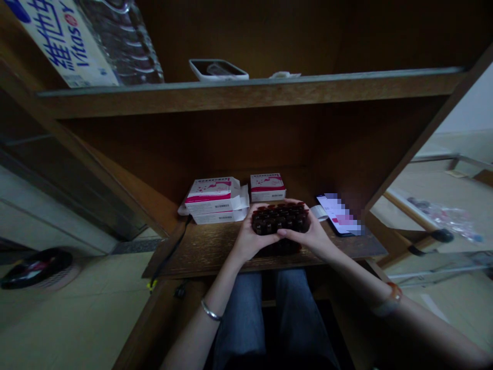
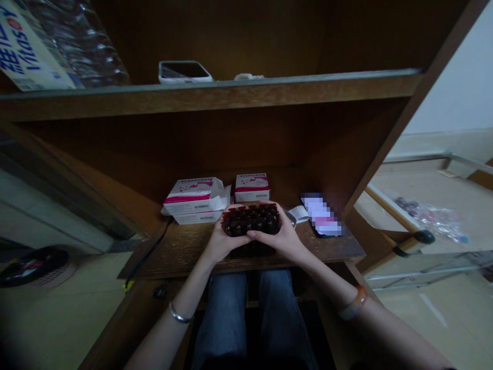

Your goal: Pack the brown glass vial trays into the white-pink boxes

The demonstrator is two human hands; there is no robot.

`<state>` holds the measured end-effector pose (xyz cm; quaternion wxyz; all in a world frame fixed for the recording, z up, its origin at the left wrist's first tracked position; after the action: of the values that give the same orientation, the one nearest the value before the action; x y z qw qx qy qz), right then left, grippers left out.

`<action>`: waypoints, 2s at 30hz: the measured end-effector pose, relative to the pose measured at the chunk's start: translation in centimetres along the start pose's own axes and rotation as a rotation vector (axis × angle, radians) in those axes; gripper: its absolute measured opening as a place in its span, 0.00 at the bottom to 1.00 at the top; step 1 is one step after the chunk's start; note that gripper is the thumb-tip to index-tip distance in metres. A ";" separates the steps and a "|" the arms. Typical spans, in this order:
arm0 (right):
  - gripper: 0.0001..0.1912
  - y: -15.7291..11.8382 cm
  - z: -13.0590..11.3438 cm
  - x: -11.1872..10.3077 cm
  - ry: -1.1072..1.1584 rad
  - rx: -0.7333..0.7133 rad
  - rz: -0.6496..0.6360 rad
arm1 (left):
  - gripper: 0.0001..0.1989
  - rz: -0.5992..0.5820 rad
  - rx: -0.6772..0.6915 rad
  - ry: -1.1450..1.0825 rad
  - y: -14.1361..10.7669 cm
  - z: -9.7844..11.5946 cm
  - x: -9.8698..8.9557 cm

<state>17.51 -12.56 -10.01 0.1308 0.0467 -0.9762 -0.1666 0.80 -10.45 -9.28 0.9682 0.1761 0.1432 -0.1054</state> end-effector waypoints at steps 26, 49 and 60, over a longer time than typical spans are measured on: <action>0.26 0.0 0.7 0.2 0.125 0.012 0.039 | 0.29 0.004 -0.119 -0.051 -0.3 -0.5 0.4; 0.23 -0.1 -1.9 1.1 0.118 0.123 0.172 | 0.24 -0.115 -0.045 0.033 -0.7 1.8 -1.2; 0.24 0.6 -6.3 1.5 0.266 0.247 0.272 | 0.26 0.053 0.167 0.270 -0.8 4.6 -3.6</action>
<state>17.71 -14.15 -3.74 0.2726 -0.0480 -0.9607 -0.0191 -1.66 -12.36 -4.27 0.9246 0.2721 0.2581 -0.0666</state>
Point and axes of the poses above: each hand's wrist, its own y-axis towards the middle knuckle, its own x-axis out of the palm, z = x × y, the point moved 3 cm from there along y, towards the middle knuckle, and after that the axes turned 15 degrees about y, right-handed, at the moved point
